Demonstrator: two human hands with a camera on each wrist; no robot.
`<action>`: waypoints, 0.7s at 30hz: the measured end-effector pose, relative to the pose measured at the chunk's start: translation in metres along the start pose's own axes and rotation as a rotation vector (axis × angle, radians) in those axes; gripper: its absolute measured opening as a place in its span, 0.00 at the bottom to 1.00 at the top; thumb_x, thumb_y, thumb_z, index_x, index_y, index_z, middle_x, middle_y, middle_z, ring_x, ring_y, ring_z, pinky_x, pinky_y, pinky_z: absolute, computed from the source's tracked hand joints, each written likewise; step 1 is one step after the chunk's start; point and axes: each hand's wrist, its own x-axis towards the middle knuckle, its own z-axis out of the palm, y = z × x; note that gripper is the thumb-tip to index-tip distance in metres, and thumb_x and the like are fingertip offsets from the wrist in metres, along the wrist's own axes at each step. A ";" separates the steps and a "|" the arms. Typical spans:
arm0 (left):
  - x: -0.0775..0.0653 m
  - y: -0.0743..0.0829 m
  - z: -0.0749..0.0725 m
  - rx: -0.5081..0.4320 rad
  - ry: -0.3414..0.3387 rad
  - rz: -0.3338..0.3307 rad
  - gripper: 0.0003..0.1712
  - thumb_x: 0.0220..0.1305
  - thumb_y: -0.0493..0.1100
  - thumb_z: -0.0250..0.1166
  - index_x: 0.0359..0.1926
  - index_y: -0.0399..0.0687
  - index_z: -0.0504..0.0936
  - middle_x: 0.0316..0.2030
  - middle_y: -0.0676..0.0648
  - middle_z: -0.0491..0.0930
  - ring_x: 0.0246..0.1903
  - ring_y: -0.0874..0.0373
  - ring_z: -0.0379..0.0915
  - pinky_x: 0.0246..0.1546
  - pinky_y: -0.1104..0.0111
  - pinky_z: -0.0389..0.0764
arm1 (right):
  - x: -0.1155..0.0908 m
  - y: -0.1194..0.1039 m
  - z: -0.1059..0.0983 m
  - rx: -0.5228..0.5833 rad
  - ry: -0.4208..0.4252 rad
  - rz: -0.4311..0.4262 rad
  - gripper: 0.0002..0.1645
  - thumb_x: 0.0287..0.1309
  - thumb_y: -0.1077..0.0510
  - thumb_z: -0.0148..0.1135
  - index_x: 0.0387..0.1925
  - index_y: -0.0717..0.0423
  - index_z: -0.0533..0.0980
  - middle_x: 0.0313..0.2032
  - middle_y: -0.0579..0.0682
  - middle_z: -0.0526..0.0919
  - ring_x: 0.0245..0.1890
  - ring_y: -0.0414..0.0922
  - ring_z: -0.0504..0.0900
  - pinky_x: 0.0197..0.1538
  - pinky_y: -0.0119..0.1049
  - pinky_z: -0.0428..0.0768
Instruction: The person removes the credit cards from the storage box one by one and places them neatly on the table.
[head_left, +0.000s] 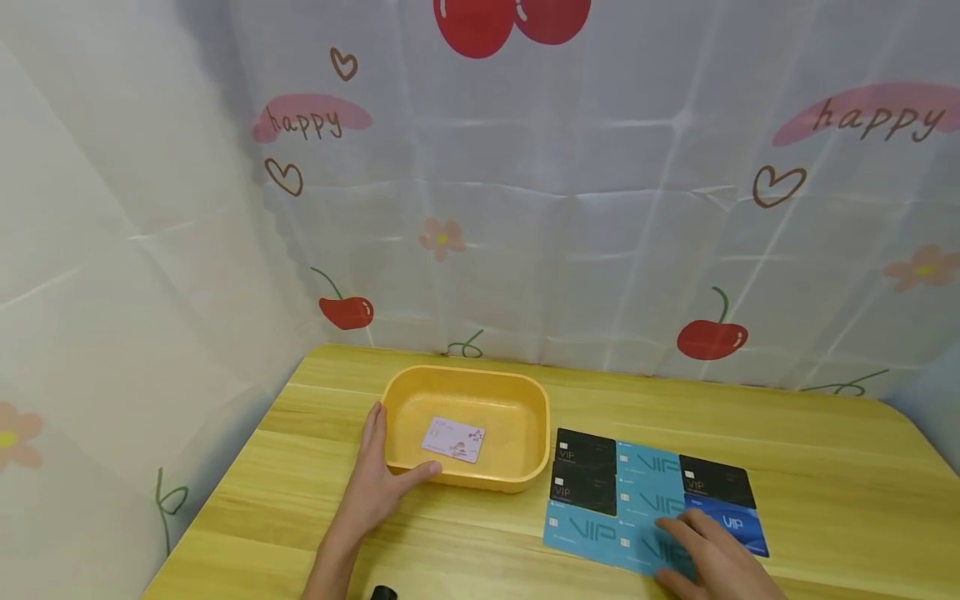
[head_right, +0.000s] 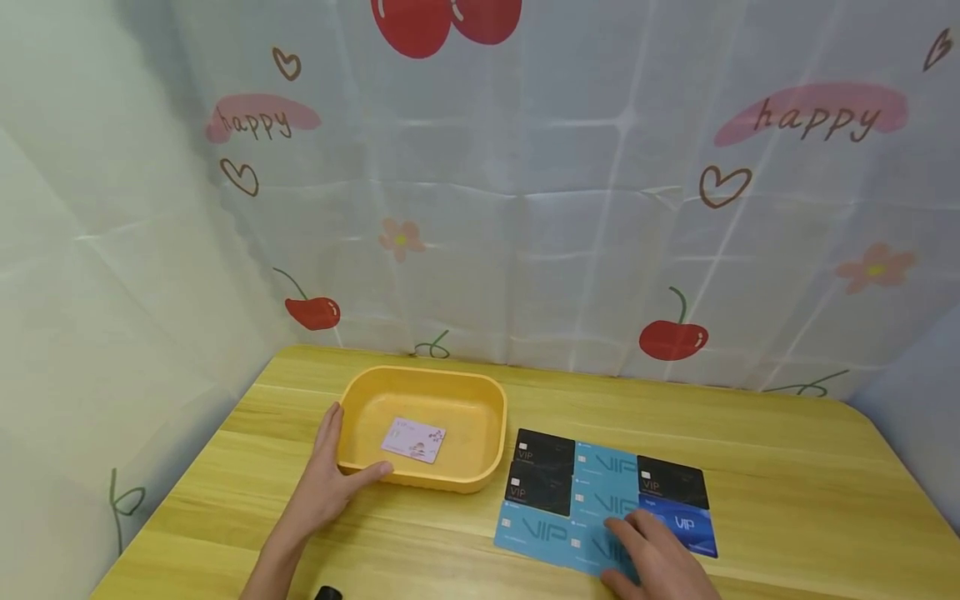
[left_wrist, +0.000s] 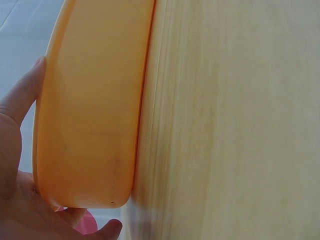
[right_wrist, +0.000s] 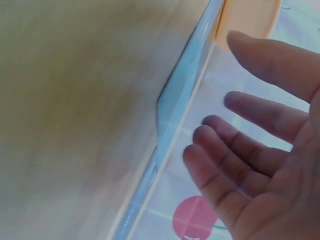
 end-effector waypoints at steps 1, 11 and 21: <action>0.000 0.000 0.000 0.000 -0.003 -0.001 0.72 0.51 0.57 0.78 0.78 0.38 0.36 0.77 0.41 0.32 0.75 0.43 0.32 0.71 0.47 0.43 | -0.001 -0.002 -0.002 0.004 0.001 0.002 0.33 0.45 0.40 0.76 0.52 0.49 0.80 0.42 0.44 0.75 0.40 0.44 0.75 0.46 0.48 0.79; 0.000 0.002 -0.004 -0.003 -0.004 -0.004 0.71 0.51 0.57 0.77 0.77 0.36 0.36 0.77 0.40 0.32 0.75 0.43 0.31 0.71 0.47 0.42 | -0.011 -0.035 -0.017 -0.024 0.187 -0.160 0.30 0.47 0.43 0.77 0.52 0.48 0.81 0.45 0.42 0.79 0.46 0.46 0.78 0.48 0.48 0.80; 0.000 0.002 -0.002 -0.016 -0.018 -0.008 0.72 0.51 0.57 0.77 0.77 0.37 0.35 0.77 0.39 0.32 0.75 0.42 0.31 0.71 0.46 0.43 | -0.001 -0.094 -0.034 0.049 0.271 -0.225 0.26 0.53 0.49 0.75 0.53 0.49 0.81 0.48 0.43 0.79 0.48 0.45 0.77 0.51 0.48 0.80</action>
